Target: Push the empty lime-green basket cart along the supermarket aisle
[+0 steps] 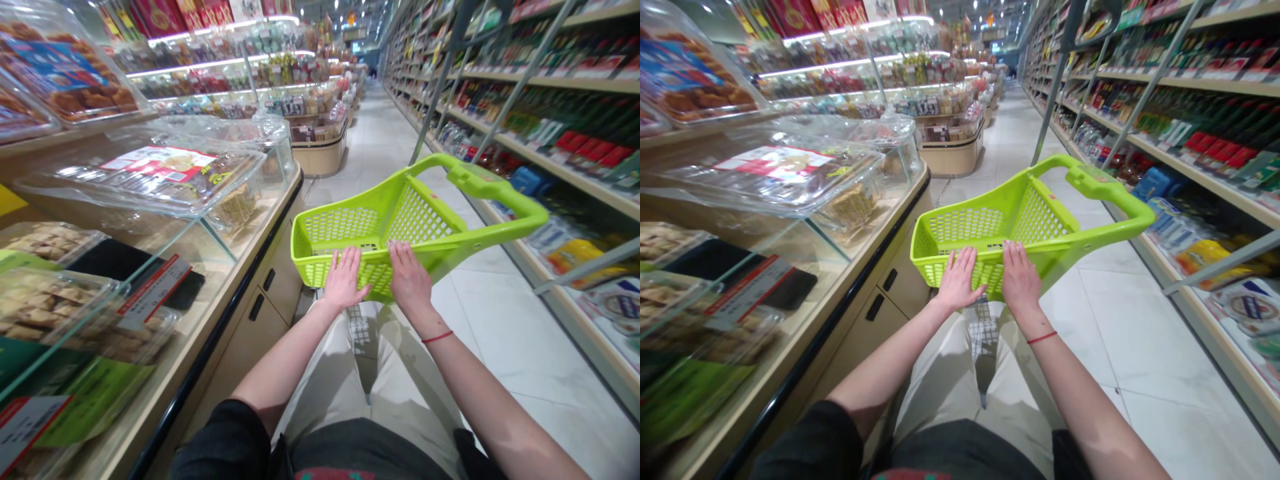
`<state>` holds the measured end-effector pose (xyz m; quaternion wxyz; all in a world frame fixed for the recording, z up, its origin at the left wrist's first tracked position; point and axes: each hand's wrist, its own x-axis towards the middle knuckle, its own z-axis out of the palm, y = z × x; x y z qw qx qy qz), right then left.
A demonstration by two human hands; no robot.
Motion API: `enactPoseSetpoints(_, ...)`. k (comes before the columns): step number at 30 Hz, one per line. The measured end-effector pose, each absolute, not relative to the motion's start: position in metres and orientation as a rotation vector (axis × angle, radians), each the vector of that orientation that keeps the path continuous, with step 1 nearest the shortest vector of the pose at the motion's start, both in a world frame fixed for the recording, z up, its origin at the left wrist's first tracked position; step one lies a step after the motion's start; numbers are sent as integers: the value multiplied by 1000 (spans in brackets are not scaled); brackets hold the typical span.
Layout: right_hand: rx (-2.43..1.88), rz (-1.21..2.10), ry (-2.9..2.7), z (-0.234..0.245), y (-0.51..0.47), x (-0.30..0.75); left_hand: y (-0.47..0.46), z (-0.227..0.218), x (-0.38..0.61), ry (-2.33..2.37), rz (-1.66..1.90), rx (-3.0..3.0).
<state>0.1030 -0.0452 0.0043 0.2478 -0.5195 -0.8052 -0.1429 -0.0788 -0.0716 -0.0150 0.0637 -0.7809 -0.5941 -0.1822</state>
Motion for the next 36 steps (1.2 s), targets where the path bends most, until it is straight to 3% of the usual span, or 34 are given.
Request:
enactPoseSetpoints(6, -1221, -386, -2355, -3, -52, 79, -73, -16, -82, -1774, -529, -2372)
enactPoseSetpoints(14, -1348, -436, -2150, 2, -39, 116, -74, -14, -82, -1806, -500, -2360)
enactPoseSetpoints(25, -1186, -258, -2209, 2, -49, 71, -97, 2, -103, -1884, -501, -2314)
enactPoseSetpoints(28, -1141, -102, -2003, 2, -45, 90, -120, 7, -126, -1984, -539, -2230)
enactPoseSetpoints(31, -1126, 264, -1886, -8, -51, 96, -149, 24, -145, -2039, -551, -2143)
enactPoseSetpoints(36, -1329, 876, -1842, -44, -84, 70, -202, 120, -162, -1931, -637, -1945)
